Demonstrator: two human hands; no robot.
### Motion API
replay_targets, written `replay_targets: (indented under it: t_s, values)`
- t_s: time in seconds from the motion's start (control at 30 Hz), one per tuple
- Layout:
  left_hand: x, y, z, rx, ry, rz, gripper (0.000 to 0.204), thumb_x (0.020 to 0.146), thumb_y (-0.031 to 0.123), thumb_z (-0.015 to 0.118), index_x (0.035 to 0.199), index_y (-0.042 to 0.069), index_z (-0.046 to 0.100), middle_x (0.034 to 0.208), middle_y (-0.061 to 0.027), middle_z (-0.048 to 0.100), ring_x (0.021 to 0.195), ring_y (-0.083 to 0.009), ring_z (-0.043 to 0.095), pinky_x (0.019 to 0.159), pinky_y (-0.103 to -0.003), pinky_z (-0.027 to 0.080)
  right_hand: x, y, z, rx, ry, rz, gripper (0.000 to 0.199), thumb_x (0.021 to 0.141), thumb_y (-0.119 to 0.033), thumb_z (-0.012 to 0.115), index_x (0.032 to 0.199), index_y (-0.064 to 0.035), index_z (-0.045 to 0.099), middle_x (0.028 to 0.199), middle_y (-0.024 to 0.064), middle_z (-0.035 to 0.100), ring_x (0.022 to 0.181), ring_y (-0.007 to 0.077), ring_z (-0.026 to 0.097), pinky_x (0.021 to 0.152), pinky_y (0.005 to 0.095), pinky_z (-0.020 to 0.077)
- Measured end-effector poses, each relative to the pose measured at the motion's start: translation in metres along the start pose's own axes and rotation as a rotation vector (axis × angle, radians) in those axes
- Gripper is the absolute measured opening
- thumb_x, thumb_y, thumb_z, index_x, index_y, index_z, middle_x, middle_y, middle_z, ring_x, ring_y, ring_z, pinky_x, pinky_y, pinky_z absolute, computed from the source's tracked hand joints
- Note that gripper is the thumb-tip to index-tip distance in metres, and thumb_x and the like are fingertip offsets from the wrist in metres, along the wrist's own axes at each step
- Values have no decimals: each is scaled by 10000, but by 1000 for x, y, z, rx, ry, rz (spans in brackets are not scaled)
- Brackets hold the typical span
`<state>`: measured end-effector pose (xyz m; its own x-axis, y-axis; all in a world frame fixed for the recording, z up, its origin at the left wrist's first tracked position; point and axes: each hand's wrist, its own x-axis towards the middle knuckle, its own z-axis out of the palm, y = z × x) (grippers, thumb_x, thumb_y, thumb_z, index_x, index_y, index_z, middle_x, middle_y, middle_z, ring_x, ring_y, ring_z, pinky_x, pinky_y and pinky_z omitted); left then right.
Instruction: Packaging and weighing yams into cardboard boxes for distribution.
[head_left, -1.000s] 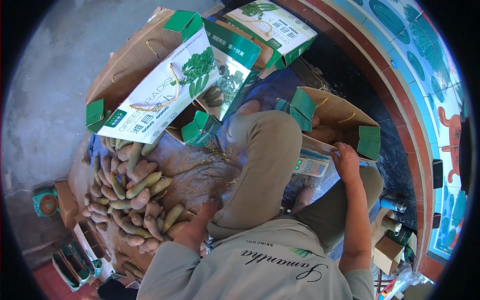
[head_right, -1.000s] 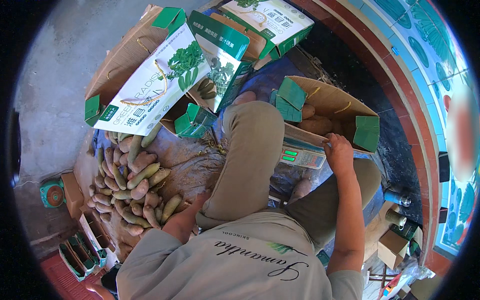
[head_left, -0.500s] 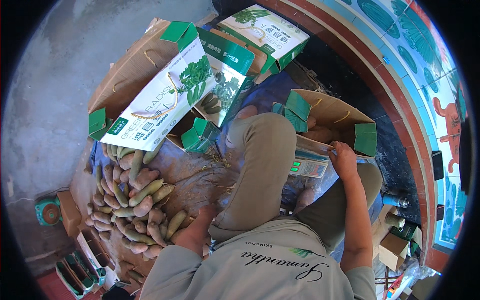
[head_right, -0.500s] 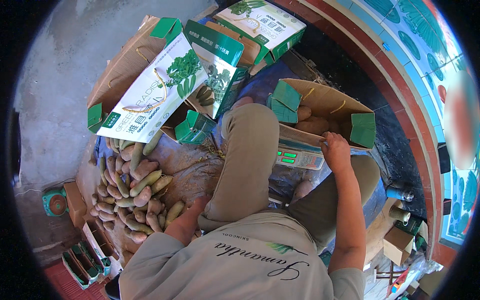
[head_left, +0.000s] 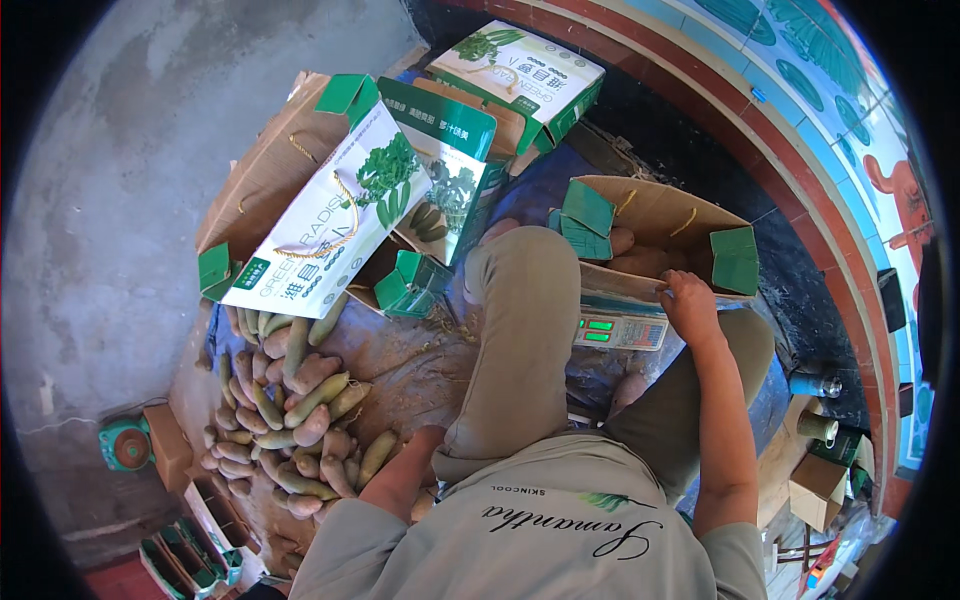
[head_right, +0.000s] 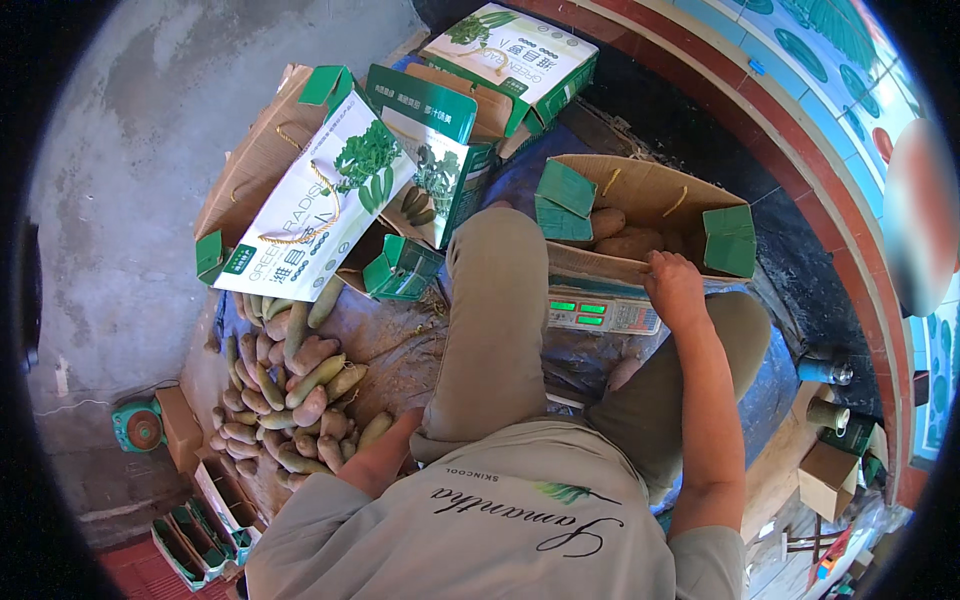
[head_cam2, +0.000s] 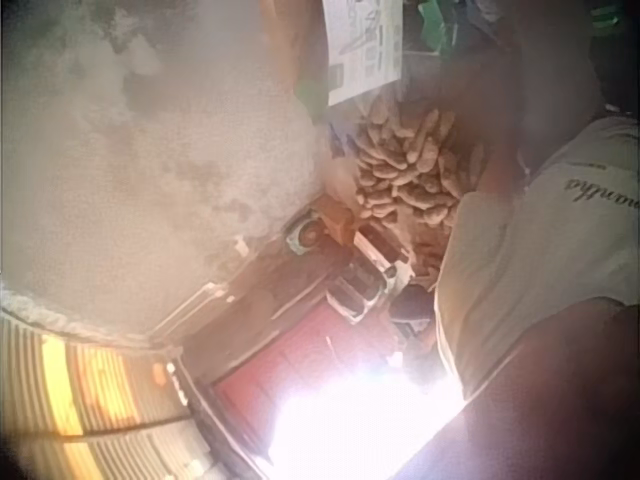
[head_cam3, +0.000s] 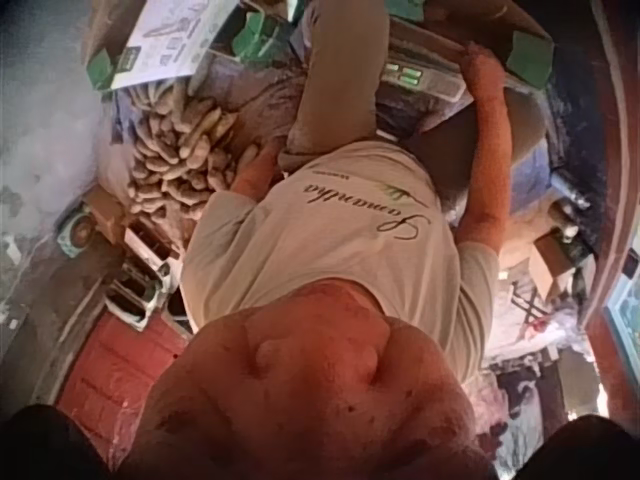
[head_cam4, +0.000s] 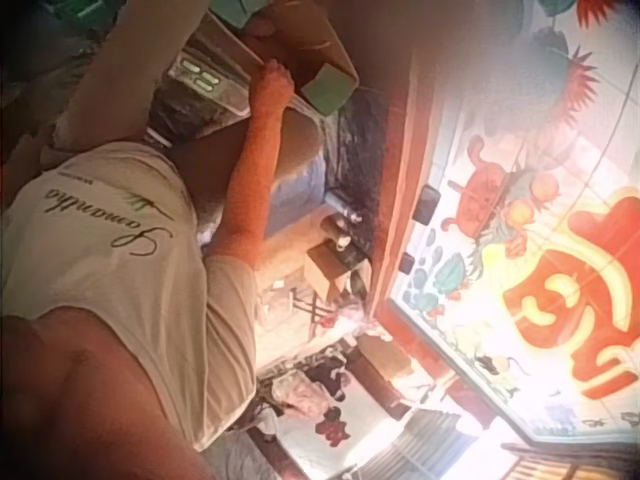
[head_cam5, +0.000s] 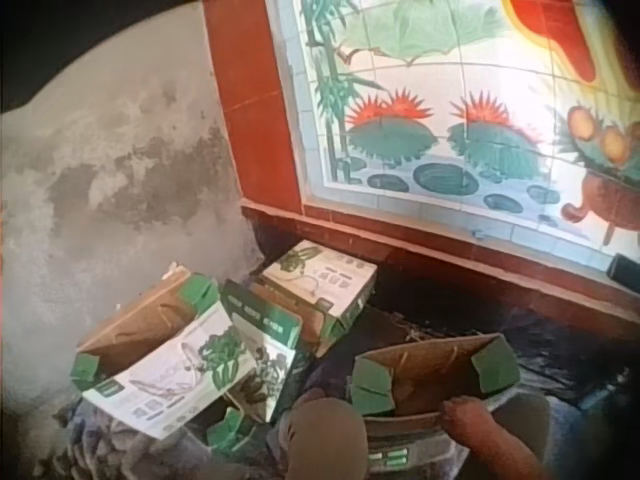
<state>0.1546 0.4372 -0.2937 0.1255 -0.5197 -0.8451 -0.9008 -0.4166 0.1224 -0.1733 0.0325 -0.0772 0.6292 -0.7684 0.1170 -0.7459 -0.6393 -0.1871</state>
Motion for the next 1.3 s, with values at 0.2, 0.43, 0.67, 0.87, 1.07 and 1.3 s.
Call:
replay_targets:
  t_s: [0.2, 0.43, 0.67, 0.87, 1.07, 1.3]
  values:
    - [-13, 1, 1, -19, 28, -37, 380, 719, 226, 631, 1067, 82, 575, 1046, -190, 593, 993, -329, 571, 800, -411, 477, -3, 2, 1, 10, -9, 15, 189, 694, -130, 623, 843, -41, 546, 811, 124, 590, 817, 295, 565, 711, 402, 454]
    - [-12, 6, -32, -37, 54, -84, 400, 703, 223, 656, 1068, 81, 576, 1056, -189, 590, 1007, -329, 564, 803, -418, 474, -4, 4, 0, 11, -16, -2, 227, 692, -154, 646, 870, -52, 549, 806, 119, 593, 804, 294, 575, 706, 404, 456]
    - [-40, 5, -83, -143, 241, -125, 423, 685, 245, 690, 1043, 62, 561, 1028, -198, 589, 979, -345, 565, 788, -430, 468, -9, 5, 0, 34, 3, -10, 223, 691, -167, 658, 862, -65, 558, 814, 113, 593, 820, 290, 581, 710, 403, 456]
    - [-67, 27, -147, -365, 834, -166, 467, 656, 275, 737, 984, 26, 518, 937, -201, 596, 861, -371, 577, 742, -431, 464, -9, 3, 0, 22, -17, -21, 224, 696, -182, 658, 854, -60, 559, 828, 107, 594, 826, 277, 581, 709, 392, 452]
    - [-99, 49, -222, -719, 1294, 15, 446, 681, 186, 734, 1010, 16, 486, 880, -146, 578, 799, -281, 587, 704, -370, 473, -12, 5, -3, 26, -28, -20, 242, 701, -202, 659, 876, -66, 563, 847, 96, 595, 851, 269, 576, 731, 388, 445]
    - [-145, 119, -307, -1309, 1341, 451, 389, 766, 36, 651, 1086, -25, 437, 991, -110, 521, 825, -167, 565, 691, -273, 503, -13, 6, -4, 20, -68, -7, 281, 716, -214, 657, 941, -71, 569, 881, 91, 595, 879, 262, 572, 746, 386, 441]
